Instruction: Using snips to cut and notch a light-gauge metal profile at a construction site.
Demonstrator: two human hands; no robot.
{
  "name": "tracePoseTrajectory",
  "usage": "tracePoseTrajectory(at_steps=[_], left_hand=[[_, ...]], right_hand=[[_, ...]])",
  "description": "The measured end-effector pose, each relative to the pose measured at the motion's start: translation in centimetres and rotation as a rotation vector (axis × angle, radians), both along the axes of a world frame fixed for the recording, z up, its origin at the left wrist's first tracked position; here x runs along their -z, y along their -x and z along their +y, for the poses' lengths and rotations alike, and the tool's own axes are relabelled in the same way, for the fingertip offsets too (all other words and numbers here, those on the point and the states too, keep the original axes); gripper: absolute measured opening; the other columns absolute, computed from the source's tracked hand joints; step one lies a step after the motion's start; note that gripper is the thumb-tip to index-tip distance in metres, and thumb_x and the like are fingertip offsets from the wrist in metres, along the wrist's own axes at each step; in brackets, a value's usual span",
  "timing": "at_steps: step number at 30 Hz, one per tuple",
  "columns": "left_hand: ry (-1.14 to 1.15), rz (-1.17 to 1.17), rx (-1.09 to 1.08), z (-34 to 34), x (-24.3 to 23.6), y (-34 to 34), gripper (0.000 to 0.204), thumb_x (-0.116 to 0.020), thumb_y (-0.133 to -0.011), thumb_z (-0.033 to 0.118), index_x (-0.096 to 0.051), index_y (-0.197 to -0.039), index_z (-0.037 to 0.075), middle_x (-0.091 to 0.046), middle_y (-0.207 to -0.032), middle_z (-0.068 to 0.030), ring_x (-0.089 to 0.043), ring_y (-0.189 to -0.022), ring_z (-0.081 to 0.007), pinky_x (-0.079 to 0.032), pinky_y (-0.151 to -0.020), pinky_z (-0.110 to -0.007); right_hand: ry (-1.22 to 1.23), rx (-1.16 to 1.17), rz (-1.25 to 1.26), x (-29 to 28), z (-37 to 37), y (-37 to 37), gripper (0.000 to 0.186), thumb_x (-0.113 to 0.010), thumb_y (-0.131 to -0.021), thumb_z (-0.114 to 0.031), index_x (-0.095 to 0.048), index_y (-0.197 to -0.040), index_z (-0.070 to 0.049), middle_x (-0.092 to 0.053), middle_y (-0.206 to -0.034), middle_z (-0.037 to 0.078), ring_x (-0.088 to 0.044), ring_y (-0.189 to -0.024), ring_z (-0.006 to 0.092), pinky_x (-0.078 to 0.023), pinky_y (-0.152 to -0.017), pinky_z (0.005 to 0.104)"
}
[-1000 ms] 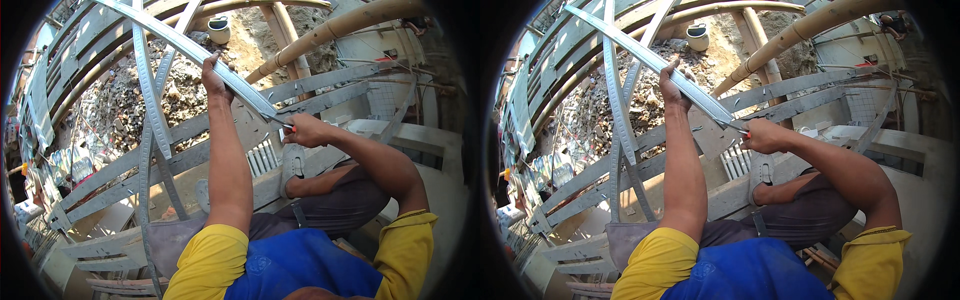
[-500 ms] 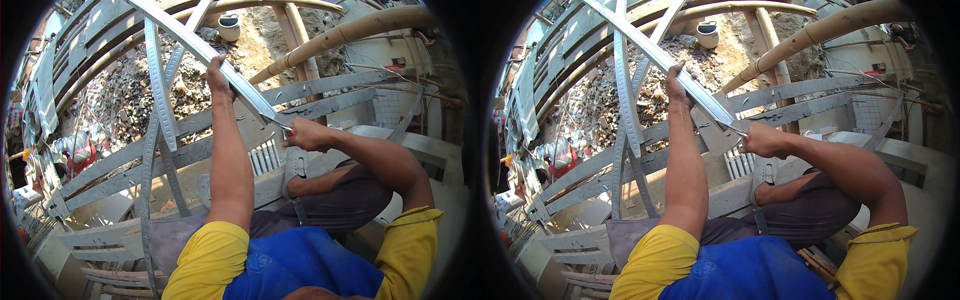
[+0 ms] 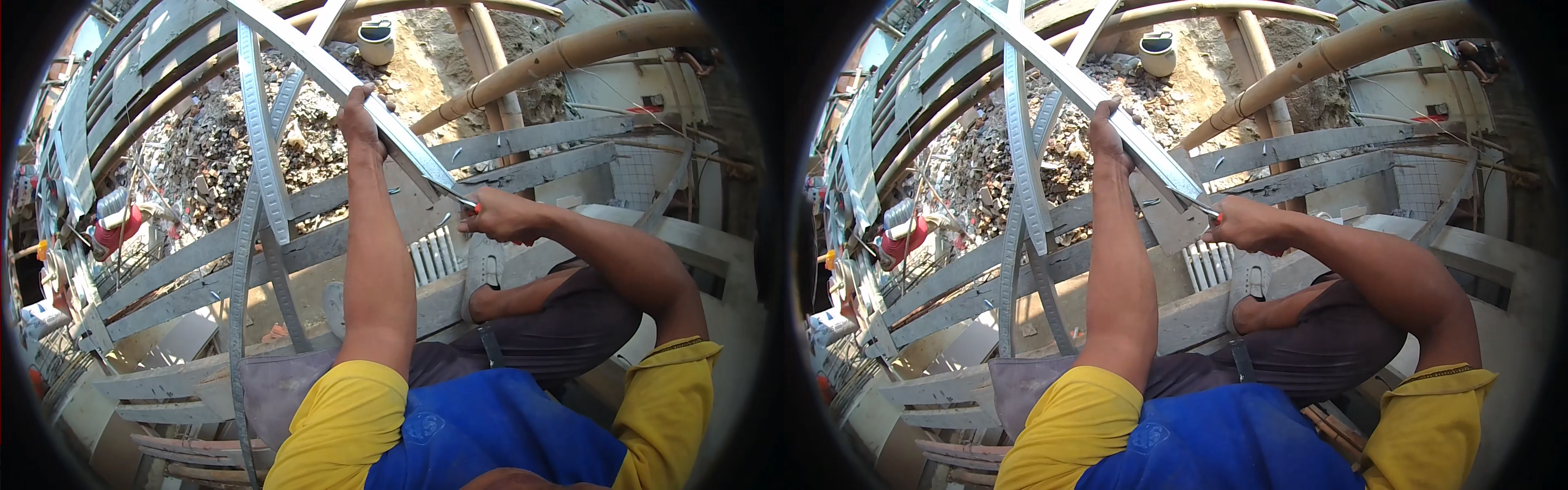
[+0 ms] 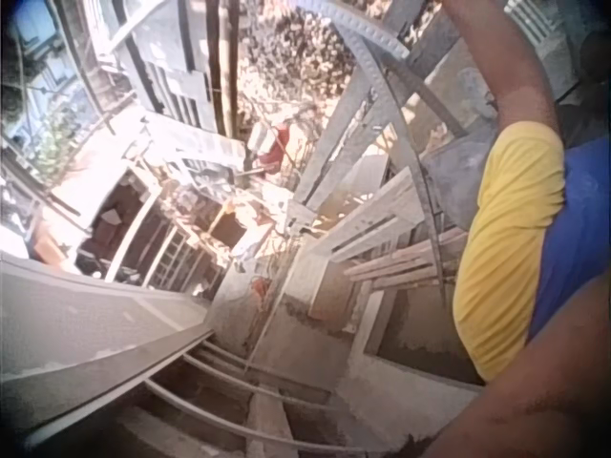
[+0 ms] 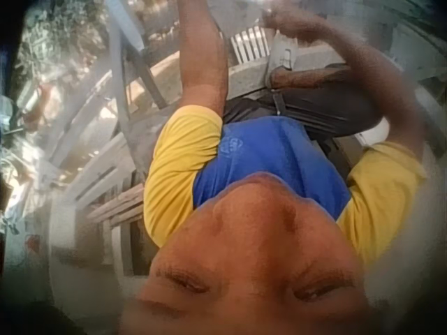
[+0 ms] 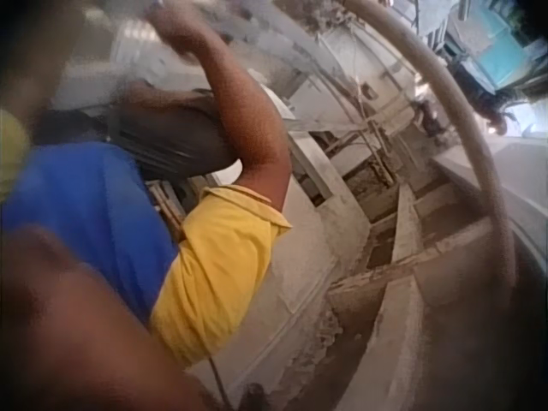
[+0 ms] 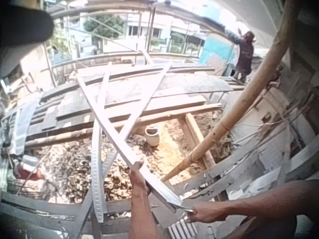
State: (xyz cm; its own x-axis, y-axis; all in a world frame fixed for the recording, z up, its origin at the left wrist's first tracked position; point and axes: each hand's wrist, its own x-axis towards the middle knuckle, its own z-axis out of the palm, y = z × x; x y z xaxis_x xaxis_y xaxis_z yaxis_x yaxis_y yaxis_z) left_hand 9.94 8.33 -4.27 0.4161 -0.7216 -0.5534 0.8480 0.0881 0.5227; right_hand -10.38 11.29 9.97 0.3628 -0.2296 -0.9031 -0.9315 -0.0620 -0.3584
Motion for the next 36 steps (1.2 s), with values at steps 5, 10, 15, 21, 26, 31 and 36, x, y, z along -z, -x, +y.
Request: tracePoseTrajectory(at_steps=[5,10,15,21,26,31,36], left_hand=[[-0.059,-0.067,0.065,0.0,0.1,0.0,0.023,-0.058,-0.083,0.018,-0.055,-0.096,0.0,-0.054,-0.069,-0.0063,-0.058,-0.056,-0.0183,-0.049,-0.051,-0.032],[-0.122,-0.115,0.034,-0.4,-0.4,0.1,0.024,-0.063,-0.079,0.014,-0.055,-0.093,-0.004,-0.056,-0.07,-0.0106,-0.06,-0.055,-0.0216,-0.051,-0.05,-0.036],[-0.127,-0.153,-0.037,-1.3,-1.5,0.5,0.029,-0.068,-0.076,0.014,-0.057,-0.088,-0.01,-0.059,-0.066,-0.0132,-0.06,-0.052,-0.0226,-0.048,-0.049,-0.034],[-0.127,-0.192,0.008,-1.3,-2.0,0.7,0.032,-0.07,-0.077,0.017,-0.059,-0.093,-0.008,-0.06,-0.066,-0.0131,-0.062,-0.056,-0.022,-0.05,-0.054,-0.034],[-0.057,-0.168,0.01,-1.3,-1.4,0.5,0.035,-0.072,-0.079,0.023,-0.06,-0.095,-0.006,-0.059,-0.067,-0.0112,-0.061,-0.056,-0.021,-0.05,-0.053,-0.033],[0.023,-0.123,0.041,-2.2,-1.7,0.7,0.047,-0.075,-0.081,0.033,-0.058,-0.102,-0.006,-0.057,-0.074,-0.0079,-0.061,-0.06,-0.02,-0.051,-0.054,-0.033],[0.041,-0.169,0.041,-3.2,-2.2,1.2,0.055,-0.072,-0.082,0.05,-0.056,-0.1,0.0,-0.056,-0.066,-0.0084,-0.06,-0.055,-0.0205,-0.052,-0.051,-0.035]], right_hand=[[-0.063,0.102,-0.041,0.9,0.0,0.5,0.023,-0.06,-0.093,-0.022,-0.054,-0.085,-0.001,-0.044,-0.053,0.001,-0.041,-0.043,0.0117,-0.035,-0.037,0.0318],[-0.005,0.084,-0.063,0.9,-0.2,0.8,0.03,-0.06,-0.093,-0.022,-0.049,-0.074,-0.002,-0.044,-0.053,0.002,-0.042,-0.041,0.0131,-0.034,-0.037,0.0327],[-0.098,0.194,0.003,-0.5,-1.6,1.4,0.028,-0.06,-0.093,-0.021,-0.05,-0.072,-0.005,-0.046,-0.054,0.002,-0.043,-0.04,0.0122,-0.035,-0.036,0.0311],[-0.165,0.212,-0.019,-1.2,-2.6,2.3,0.033,-0.06,-0.093,-0.023,-0.049,-0.067,-0.006,-0.046,-0.054,0.003,-0.043,-0.039,0.0129,-0.034,-0.035,0.0301],[-0.004,0.002,0.019,-2.1,-3.0,2.2,0.031,-0.065,-0.088,-0.025,-0.053,-0.073,0.0,-0.056,-0.06,0.011,-0.057,-0.052,0.0221,-0.047,-0.053,0.0372],[0.413,-0.316,0.03,-4.0,-3.6,2.1,0.033,-0.069,-0.08,-0.026,-0.058,-0.089,0.003,-0.063,-0.091,0.024,-0.059,-0.093,0.0418,-0.046,-0.08,0.0456],[0.505,-0.417,0.073,-6.6,-4.8,3.0,0.031,-0.068,-0.08,-0.023,-0.056,-0.093,0.002,-0.062,-0.095,0.023,-0.058,-0.095,0.0414,-0.045,-0.082,0.0465]])
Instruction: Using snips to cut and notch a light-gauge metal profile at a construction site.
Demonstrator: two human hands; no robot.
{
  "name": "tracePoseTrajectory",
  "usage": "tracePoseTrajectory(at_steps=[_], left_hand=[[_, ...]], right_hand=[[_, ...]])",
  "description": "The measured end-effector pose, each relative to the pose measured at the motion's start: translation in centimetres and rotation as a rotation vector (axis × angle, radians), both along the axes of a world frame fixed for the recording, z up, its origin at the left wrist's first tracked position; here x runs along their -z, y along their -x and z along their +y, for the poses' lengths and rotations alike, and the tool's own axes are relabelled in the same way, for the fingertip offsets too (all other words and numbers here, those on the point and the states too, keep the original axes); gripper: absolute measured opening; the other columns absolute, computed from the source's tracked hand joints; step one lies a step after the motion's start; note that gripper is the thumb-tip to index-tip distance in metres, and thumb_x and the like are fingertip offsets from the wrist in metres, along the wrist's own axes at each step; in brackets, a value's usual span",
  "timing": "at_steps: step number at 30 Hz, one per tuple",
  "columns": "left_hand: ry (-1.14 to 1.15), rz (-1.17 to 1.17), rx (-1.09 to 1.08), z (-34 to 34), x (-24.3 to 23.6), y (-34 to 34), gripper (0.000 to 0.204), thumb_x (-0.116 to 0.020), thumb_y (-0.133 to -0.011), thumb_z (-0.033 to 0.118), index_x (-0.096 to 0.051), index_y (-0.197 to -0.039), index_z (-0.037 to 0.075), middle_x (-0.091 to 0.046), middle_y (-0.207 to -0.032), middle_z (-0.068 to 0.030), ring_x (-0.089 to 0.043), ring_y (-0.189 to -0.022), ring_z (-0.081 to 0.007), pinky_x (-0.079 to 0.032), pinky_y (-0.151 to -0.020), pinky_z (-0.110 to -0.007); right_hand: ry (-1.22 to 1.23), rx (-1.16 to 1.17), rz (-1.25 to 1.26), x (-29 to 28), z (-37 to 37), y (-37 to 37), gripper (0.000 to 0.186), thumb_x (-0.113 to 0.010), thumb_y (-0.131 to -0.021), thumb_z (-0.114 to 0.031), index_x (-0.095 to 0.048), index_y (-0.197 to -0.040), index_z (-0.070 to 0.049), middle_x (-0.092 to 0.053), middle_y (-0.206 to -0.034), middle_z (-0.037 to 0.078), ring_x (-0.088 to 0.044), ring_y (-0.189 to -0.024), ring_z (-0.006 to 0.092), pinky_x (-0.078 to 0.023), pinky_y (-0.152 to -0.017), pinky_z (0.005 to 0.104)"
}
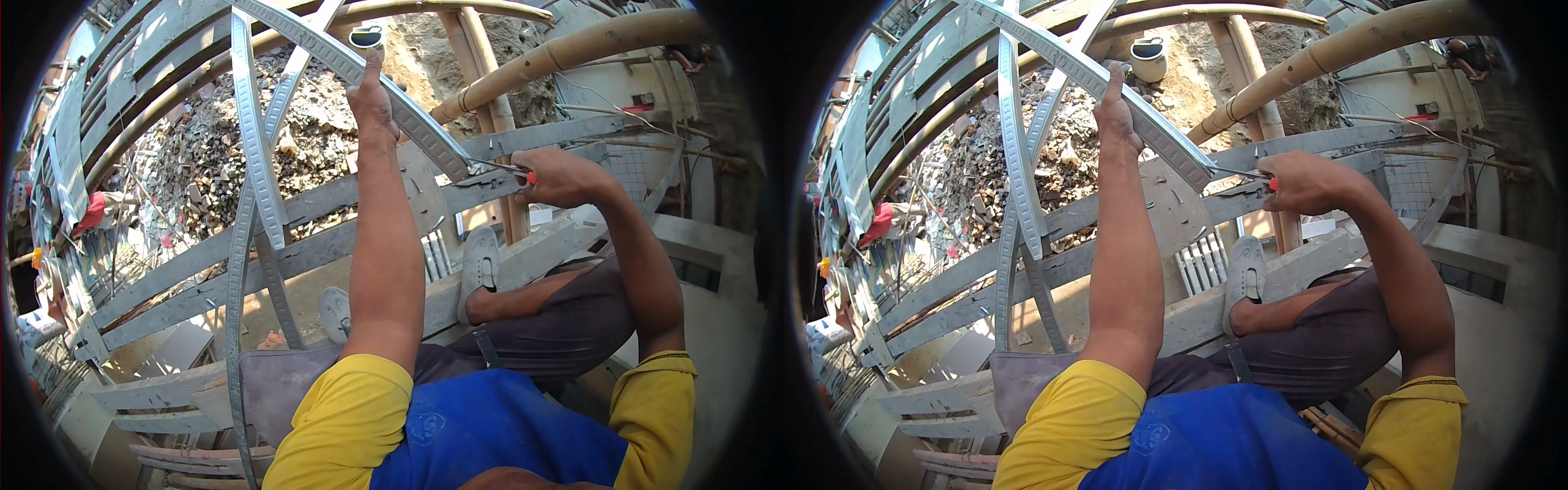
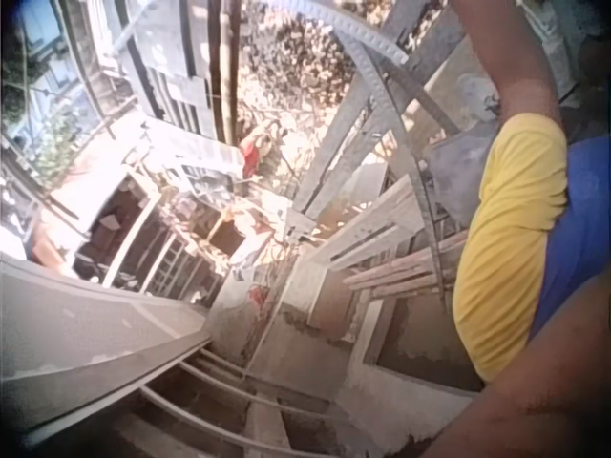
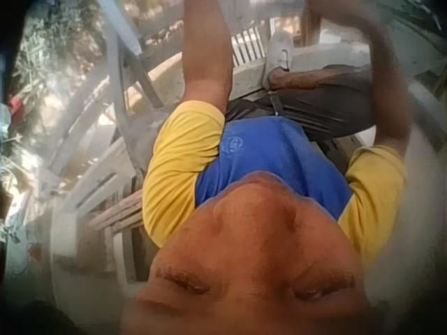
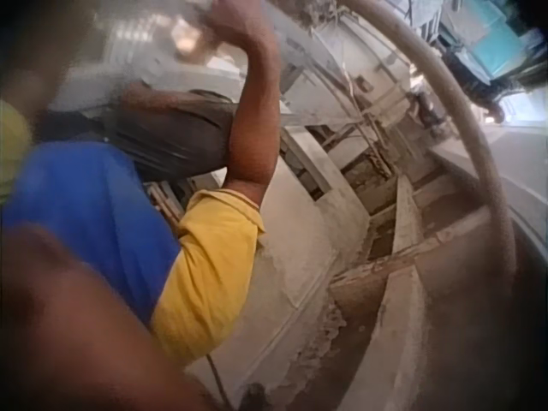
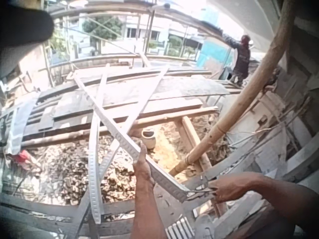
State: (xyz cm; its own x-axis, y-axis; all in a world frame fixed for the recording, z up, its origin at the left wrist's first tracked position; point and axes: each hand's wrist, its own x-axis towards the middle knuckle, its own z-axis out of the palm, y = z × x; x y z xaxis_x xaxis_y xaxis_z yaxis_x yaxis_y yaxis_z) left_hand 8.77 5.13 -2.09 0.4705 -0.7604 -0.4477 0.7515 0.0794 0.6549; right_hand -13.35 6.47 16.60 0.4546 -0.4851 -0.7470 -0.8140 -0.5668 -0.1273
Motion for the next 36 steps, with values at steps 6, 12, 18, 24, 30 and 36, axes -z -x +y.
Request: tracePoseTrajectory(at_steps=[6,12,18,24,30,36], left_hand=[[-0.076,0.032,0.005,1.3,0.2,-0.3,0.065,-0.071,-0.082,0.051,-0.055,-0.107,-0.006,-0.055,-0.08,-0.0086,-0.06,-0.063,-0.0211,-0.053,-0.056,-0.036],[0.018,0.085,0.001,0.7,-1.4,-1.0,0.055,-0.065,-0.086,0.054,-0.052,-0.097,0.002,-0.05,-0.073,-0.0054,-0.057,-0.061,-0.0193,-0.051,-0.054,-0.035],[0.112,0.144,0.023,0.6,-3.4,-2.3,0.049,-0.063,-0.088,0.053,-0.051,-0.094,0.006,-0.051,-0.073,-0.0047,-0.056,-0.058,-0.0181,-0.053,-0.054,-0.033],[0.109,0.146,0.022,0.9,-3.9,-2.4,0.051,-0.064,-0.087,0.053,-0.05,-0.097,0.005,-0.054,-0.076,-0.0064,-0.058,-0.059,-0.0183,-0.054,-0.055,-0.034],[0.111,0.158,0.01,1.0,-4.0,-2.4,0.051,-0.067,-0.086,0.051,-0.05,-0.099,0.005,-0.054,-0.076,-0.0068,-0.057,-0.057,-0.0182,-0.054,-0.054,-0.033],[0.116,0.149,0.011,1.0,-3.5,-2.5,0.051,-0.069,-0.085,0.049,-0.051,-0.1,0.005,-0.054,-0.076,-0.0068,-0.056,-0.056,-0.0181,-0.053,-0.053,-0.033]], right_hand=[[0.332,-0.046,-0.116,0.2,-0.4,1.0,0.021,-0.058,-0.08,-0.004,-0.053,-0.099,0.0,-0.061,-0.094,0.02,-0.057,-0.096,0.04,-0.044,-0.082,0.0463],[0.485,-0.239,-0.297,1.8,0.0,0.5,0.025,-0.055,-0.078,0.002,-0.052,-0.103,-0.003,-0.061,-0.095,0.014,-0.058,-0.098,0.0327,-0.043,-0.085,0.0439],[0.688,-0.358,-0.388,1.1,-0.1,-0.4,0.026,-0.059,-0.077,0.0,-0.054,-0.102,-0.005,-0.059,-0.095,0.009,-0.057,-0.097,0.0277,-0.043,-0.09,0.0401],[0.763,-0.41,-0.382,0.6,-0.3,-0.8,0.025,-0.061,-0.077,-0.002,-0.055,-0.102,-0.006,-0.058,-0.095,0.008,-0.057,-0.096,0.0265,-0.043,-0.09,0.0392],[0.716,-0.407,-0.397,1.1,-0.1,-1.2,0.028,-0.061,-0.077,-0.001,-0.057,-0.104,-0.006,-0.06,-0.098,0.009,-0.058,-0.097,0.0277,-0.043,-0.091,0.0404],[0.346,-0.122,-0.271,1.1,-0.1,-1.8,0.025,-0.061,-0.074,0.003,-0.059,-0.099,0.001,-0.063,-0.093,0.015,-0.059,-0.092,0.0365,-0.046,-0.085,0.0443]])
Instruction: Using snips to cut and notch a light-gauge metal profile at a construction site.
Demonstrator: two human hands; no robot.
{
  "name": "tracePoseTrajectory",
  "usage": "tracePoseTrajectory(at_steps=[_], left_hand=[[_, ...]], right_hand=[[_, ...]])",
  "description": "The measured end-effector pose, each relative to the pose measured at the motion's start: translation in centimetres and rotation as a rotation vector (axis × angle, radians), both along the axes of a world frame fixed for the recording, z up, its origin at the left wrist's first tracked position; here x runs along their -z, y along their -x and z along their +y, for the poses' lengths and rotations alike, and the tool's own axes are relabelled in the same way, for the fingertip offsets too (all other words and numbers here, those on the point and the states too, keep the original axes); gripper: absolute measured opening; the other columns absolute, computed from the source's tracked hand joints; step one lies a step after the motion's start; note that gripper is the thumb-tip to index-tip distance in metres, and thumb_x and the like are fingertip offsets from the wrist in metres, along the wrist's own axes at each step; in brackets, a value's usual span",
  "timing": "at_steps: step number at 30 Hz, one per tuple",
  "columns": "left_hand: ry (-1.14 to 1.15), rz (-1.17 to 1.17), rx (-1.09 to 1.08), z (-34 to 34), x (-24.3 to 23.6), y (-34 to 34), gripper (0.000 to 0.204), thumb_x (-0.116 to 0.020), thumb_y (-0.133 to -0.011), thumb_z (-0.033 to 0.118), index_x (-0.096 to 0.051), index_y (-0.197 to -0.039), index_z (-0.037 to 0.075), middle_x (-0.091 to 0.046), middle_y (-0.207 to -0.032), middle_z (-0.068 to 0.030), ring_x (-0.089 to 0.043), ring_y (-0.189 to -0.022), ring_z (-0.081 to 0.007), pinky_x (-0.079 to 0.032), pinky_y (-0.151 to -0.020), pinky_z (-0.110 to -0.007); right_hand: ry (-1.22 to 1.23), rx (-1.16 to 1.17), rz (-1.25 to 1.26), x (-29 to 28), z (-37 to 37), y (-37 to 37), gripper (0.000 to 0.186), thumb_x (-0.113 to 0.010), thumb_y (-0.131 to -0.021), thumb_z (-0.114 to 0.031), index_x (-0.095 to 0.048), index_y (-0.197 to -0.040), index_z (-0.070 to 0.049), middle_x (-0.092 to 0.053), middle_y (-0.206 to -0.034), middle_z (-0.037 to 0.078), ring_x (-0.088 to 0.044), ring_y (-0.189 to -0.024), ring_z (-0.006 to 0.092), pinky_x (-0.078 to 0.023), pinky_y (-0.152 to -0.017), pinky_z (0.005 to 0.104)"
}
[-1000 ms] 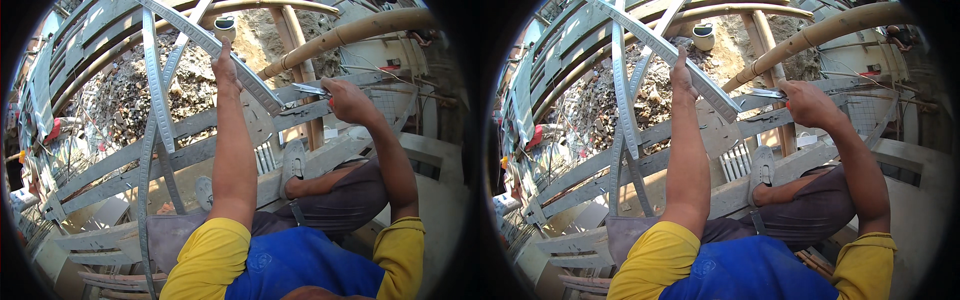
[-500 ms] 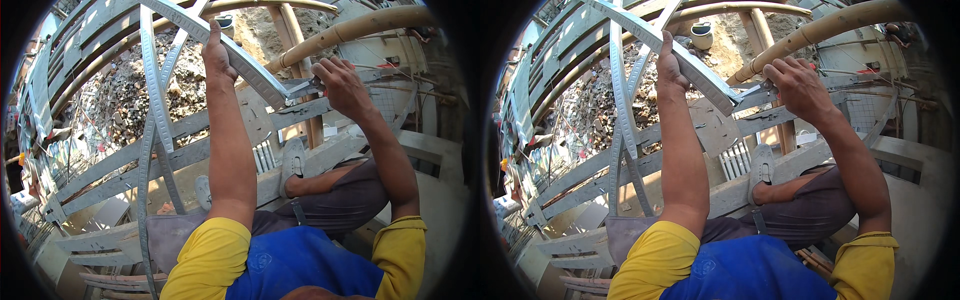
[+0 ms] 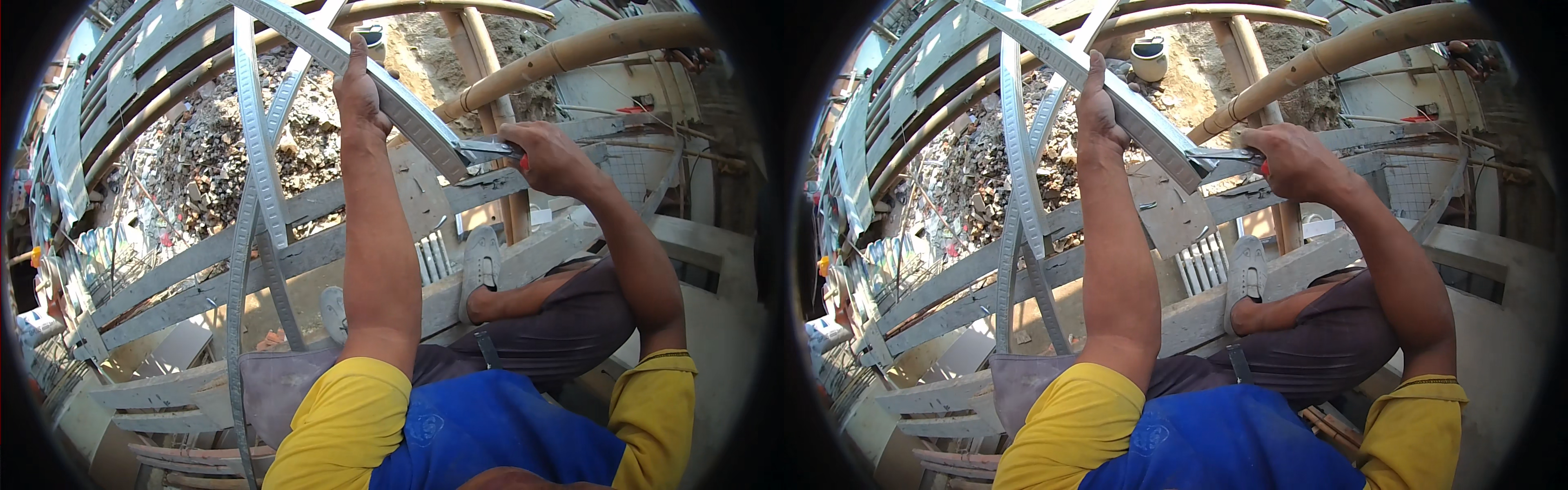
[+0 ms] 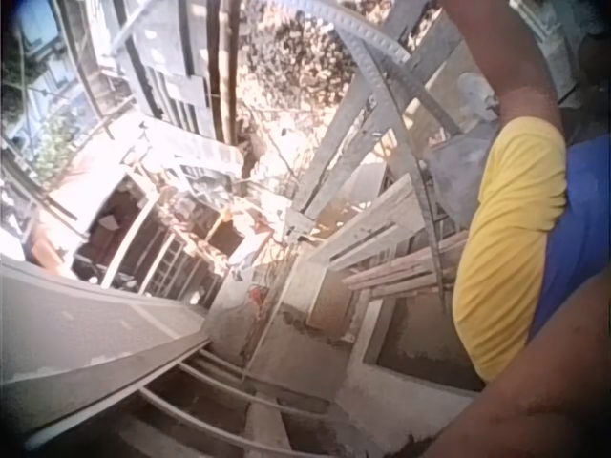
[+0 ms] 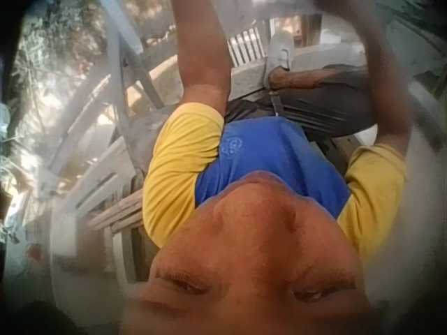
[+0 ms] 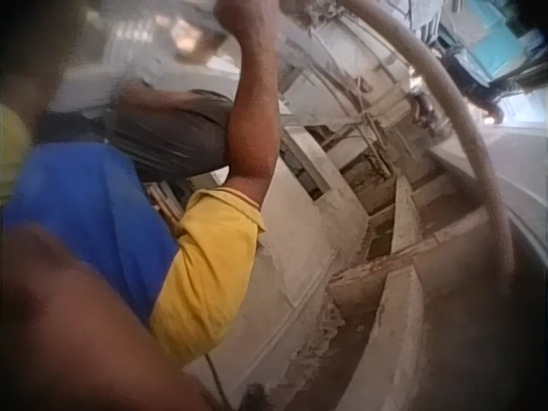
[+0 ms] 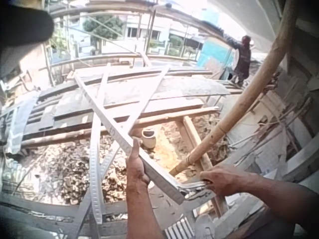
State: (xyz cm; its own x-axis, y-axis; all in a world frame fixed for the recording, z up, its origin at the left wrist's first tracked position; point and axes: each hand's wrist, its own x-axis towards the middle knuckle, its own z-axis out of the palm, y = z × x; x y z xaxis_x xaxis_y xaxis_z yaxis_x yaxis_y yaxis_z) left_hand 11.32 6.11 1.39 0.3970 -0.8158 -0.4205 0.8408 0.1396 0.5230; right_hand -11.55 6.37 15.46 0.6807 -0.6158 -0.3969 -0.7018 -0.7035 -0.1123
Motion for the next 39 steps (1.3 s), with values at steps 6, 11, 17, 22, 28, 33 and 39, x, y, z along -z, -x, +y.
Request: tracePoseTrajectory(at_steps=[6,11,17,22,28,33,39], left_hand=[[-0.03,-0.027,0.012,0.2,0.5,0.2,0.052,-0.067,-0.085,0.052,-0.053,-0.099,0.005,-0.051,-0.076,-0.0059,-0.057,-0.058,-0.0181,-0.053,-0.052,-0.035],[-0.038,-0.021,0.014,0.0,0.5,0.3,0.053,-0.068,-0.084,0.053,-0.052,-0.1,0.004,-0.049,-0.075,-0.0052,-0.057,-0.059,-0.0181,-0.053,-0.052,-0.035],[-0.06,-0.024,-0.005,-0.2,0.3,0.5,0.052,-0.068,-0.085,0.052,-0.052,-0.097,0.004,-0.05,-0.075,-0.0047,-0.057,-0.059,-0.0173,-0.052,-0.052,-0.033],[0.125,0.079,0.004,-0.3,0.4,0.4,0.045,-0.068,-0.087,0.046,-0.052,-0.095,0.005,-0.052,-0.073,-0.0041,-0.057,-0.06,-0.0163,-0.051,-0.057,-0.029],[0.104,0.153,-0.016,0.1,1.0,0.6,0.04,-0.066,-0.089,0.038,-0.051,-0.096,0.002,-0.053,-0.074,-0.0064,-0.057,-0.064,-0.0188,-0.052,-0.061,-0.03],[0.004,0.133,-0.047,-1.0,2.0,1.6,0.043,-0.064,-0.091,0.034,-0.05,-0.11,-0.002,-0.055,-0.079,-0.0099,-0.059,-0.069,-0.0216,-0.054,-0.066,-0.034],[0.005,-0.022,-0.08,-1.6,3.8,2.0,0.041,-0.064,-0.092,0.033,-0.052,-0.115,0.001,-0.056,-0.084,-0.0087,-0.058,-0.07,-0.0187,-0.053,-0.062,-0.034]], right_hand=[[-0.069,0.018,0.022,0.3,0.3,-0.3,0.031,-0.06,-0.075,0.003,-0.058,-0.105,0.002,-0.063,-0.091,0.017,-0.059,-0.095,0.0371,-0.045,-0.086,0.0449],[0.211,-0.177,-0.093,0.2,-0.1,0.4,0.031,-0.055,-0.077,0.003,-0.058,-0.108,0.0,-0.061,-0.096,0.015,-0.057,-0.1,0.0339,-0.043,-0.09,0.0429],[0.214,-0.135,-0.108,0.6,0.7,-0.6,0.029,-0.057,-0.077,0.001,-0.059,-0.106,-0.001,-0.062,-0.088,0.013,-0.061,-0.09,0.0327,-0.046,-0.081,0.0436],[-0.362,0.172,0.1,-0.4,0.7,-1.2,0.014,-0.062,-0.083,-0.009,-0.06,-0.094,-0.001,-0.061,-0.075,0.012,-0.062,-0.073,0.031,-0.047,-0.067,0.0418],[-0.449,0.357,-0.083,1.1,0.6,0.6,0.022,-0.068,-0.085,-0.017,-0.056,-0.089,0.002,-0.06,-0.083,0.017,-0.058,-0.079,0.0276,-0.045,-0.073,0.0392],[-0.365,0.33,-0.035,0.9,0.6,2.8,0.027,-0.07,-0.083,-0.02,-0.056,-0.09,0.002,-0.061,-0.086,0.017,-0.058,-0.08,0.0321,-0.045,-0.075,0.0406],[-0.561,0.273,0.235,1.0,1.3,3.5,0.03,-0.071,-0.081,-0.022,-0.059,-0.093,0.003,-0.062,-0.089,0.021,-0.06,-0.087,0.0365,-0.045,-0.077,0.042]])
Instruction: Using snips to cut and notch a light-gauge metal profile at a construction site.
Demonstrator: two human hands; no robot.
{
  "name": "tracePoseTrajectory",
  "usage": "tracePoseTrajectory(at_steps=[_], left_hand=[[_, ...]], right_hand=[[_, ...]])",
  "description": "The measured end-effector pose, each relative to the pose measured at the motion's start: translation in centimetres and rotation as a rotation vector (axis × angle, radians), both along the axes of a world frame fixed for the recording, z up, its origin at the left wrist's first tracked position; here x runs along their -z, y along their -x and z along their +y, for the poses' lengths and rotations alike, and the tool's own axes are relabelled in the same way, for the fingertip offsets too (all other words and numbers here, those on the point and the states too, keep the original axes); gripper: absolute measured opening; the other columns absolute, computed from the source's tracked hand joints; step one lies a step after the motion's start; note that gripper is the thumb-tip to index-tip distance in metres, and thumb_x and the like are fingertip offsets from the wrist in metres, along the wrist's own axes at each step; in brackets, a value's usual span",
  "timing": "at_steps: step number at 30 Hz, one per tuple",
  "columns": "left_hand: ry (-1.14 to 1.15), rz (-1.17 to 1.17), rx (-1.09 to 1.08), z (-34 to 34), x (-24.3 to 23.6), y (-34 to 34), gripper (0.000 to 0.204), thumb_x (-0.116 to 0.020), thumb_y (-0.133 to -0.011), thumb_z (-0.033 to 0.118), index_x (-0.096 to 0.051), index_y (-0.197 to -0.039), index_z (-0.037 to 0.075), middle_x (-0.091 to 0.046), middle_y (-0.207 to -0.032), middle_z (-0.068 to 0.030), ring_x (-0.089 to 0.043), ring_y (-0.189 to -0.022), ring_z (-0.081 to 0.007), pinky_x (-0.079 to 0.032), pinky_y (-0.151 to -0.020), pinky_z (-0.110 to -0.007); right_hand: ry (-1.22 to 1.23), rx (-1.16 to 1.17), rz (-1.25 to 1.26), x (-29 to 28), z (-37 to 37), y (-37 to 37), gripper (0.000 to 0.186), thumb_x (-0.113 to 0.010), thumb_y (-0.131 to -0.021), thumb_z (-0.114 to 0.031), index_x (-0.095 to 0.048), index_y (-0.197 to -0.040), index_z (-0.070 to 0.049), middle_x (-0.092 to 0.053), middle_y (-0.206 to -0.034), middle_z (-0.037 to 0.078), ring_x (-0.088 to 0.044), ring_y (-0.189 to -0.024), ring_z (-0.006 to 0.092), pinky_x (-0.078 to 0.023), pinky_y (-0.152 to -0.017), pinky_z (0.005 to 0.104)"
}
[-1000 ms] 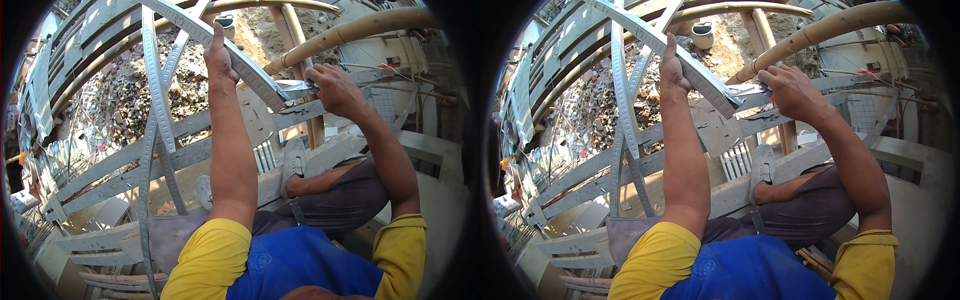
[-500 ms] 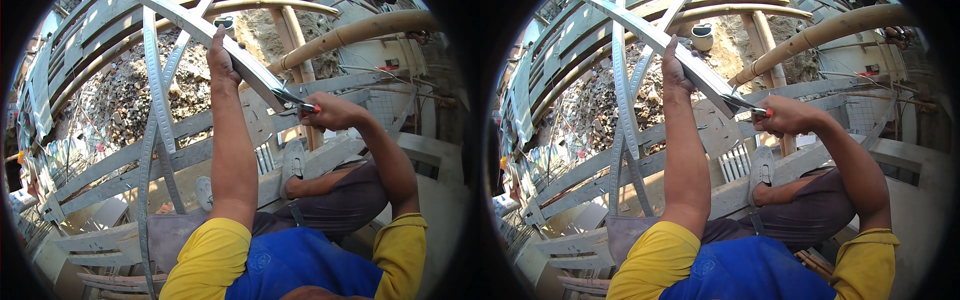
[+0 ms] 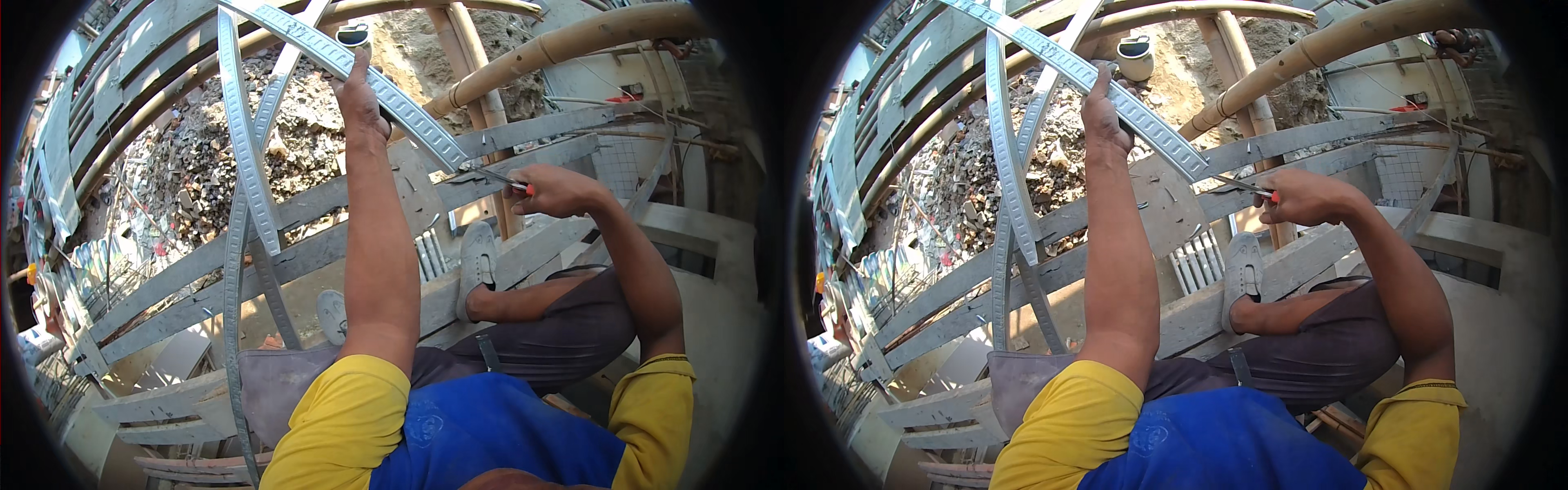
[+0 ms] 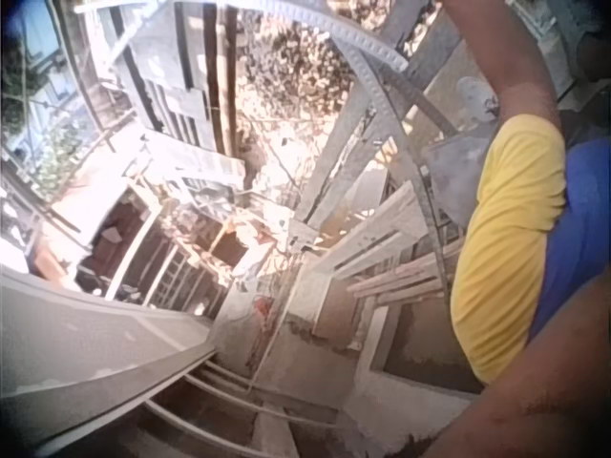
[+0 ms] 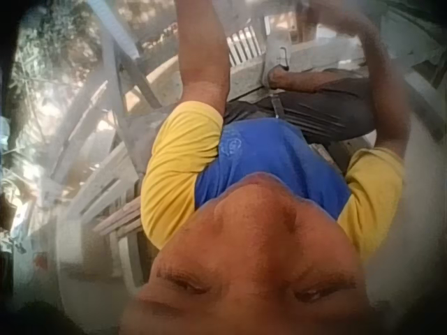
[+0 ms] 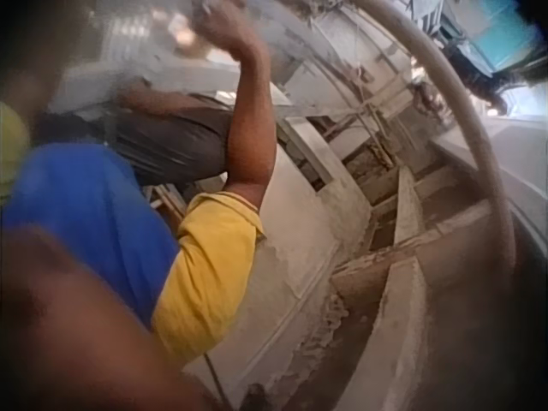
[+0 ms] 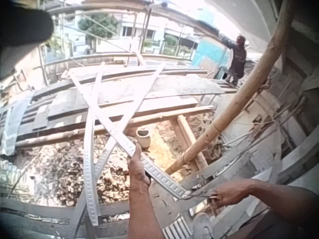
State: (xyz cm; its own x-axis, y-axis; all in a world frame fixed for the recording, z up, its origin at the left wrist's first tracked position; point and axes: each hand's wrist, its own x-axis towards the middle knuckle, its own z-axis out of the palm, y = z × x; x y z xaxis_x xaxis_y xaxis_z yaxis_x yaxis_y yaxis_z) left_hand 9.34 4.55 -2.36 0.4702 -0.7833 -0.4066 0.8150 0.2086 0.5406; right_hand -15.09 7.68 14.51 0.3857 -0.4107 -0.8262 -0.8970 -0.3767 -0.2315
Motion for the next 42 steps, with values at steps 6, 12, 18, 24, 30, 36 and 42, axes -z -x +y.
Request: tracePoseTrajectory(at_steps=[6,12,18,24,30,36,42], left_hand=[[0.027,-0.022,-0.024,-0.1,0.8,-0.1,0.037,-0.063,-0.092,0.033,-0.054,-0.11,0.002,-0.053,-0.079,-0.007,-0.056,-0.065,-0.0174,-0.05,-0.059,-0.031],[-0.039,-0.039,-0.031,0.2,1.2,-0.3,0.034,-0.064,-0.092,0.034,-0.053,-0.103,0.003,-0.051,-0.074,-0.0039,-0.055,-0.061,-0.0163,-0.049,-0.056,-0.03],[-0.027,-0.047,-0.032,0.5,1.5,-0.1,0.038,-0.063,-0.092,0.034,-0.051,-0.114,0.006,-0.053,-0.079,-0.0058,-0.055,-0.064,-0.0165,-0.049,-0.057,-0.031],[-0.013,-0.064,-0.025,0.8,2.1,0.1,0.038,-0.063,-0.092,0.036,-0.05,-0.113,0.006,-0.053,-0.079,-0.0054,-0.055,-0.063,-0.0154,-0.05,-0.056,-0.031],[-0.061,-0.066,-0.025,1.4,2.6,0.9,0.04,-0.064,-0.091,0.037,-0.049,-0.112,0.006,-0.052,-0.078,-0.0043,-0.056,-0.063,-0.015,-0.049,-0.054,-0.031],[-0.069,-0.059,-0.018,1.2,3.3,0.9,0.042,-0.065,-0.091,0.035,-0.047,-0.114,0.004,-0.052,-0.078,-0.0042,-0.055,-0.06,-0.0147,-0.049,-0.052,-0.03],[-0.104,-0.124,-0.062,0.7,4.0,1.5,0.043,-0.066,-0.09,0.031,-0.046,-0.116,0.003,-0.052,-0.076,-0.0034,-0.055,-0.06,-0.0132,-0.048,-0.049,-0.029]], right_hand=[[0.029,-0.061,-0.056,1.5,1.4,-2.3,0.036,-0.071,-0.079,-0.027,-0.062,-0.095,0.004,-0.063,-0.089,0.022,-0.061,-0.085,0.0344,-0.045,-0.075,0.0419],[0.002,0.099,0.071,0.9,2.1,-5.1,0.035,-0.07,-0.078,-0.026,-0.061,-0.083,0.007,-0.058,-0.066,0.019,-0.059,-0.063,0.0333,-0.047,-0.064,0.0432],[0.001,0.055,0.014,2.6,2.4,-5.0,0.025,-0.066,-0.082,-0.023,-0.059,-0.082,0.002,-0.054,-0.062,0.011,-0.054,-0.051,0.0235,-0.043,-0.048,0.0392],[0.029,0.05,0.044,4.5,2.6,-3.8,0.027,-0.069,-0.081,-0.023,-0.057,-0.081,0.002,-0.052,-0.062,0.015,-0.056,-0.064,0.0282,-0.043,-0.065,0.0424],[0.045,0.063,0.027,5.0,3.1,-3.7,0.038,-0.07,-0.079,-0.028,-0.061,-0.069,0.007,-0.056,-0.061,0.025,-0.056,-0.06,0.0395,-0.045,-0.062,0.0444],[0.039,0.105,0.12,4.1,3.3,-4.6,0.039,-0.069,-0.082,-0.03,-0.062,-0.069,0.007,-0.059,-0.062,0.024,-0.06,-0.062,0.0376,-0.047,-0.062,0.0428],[-0.087,0.336,0.059,5.0,3.5,-4.4,0.032,-0.07,-0.081,-0.025,-0.061,-0.07,0.004,-0.058,-0.06,0.016,-0.059,-0.059,0.0296,-0.046,-0.061,0.0413]])
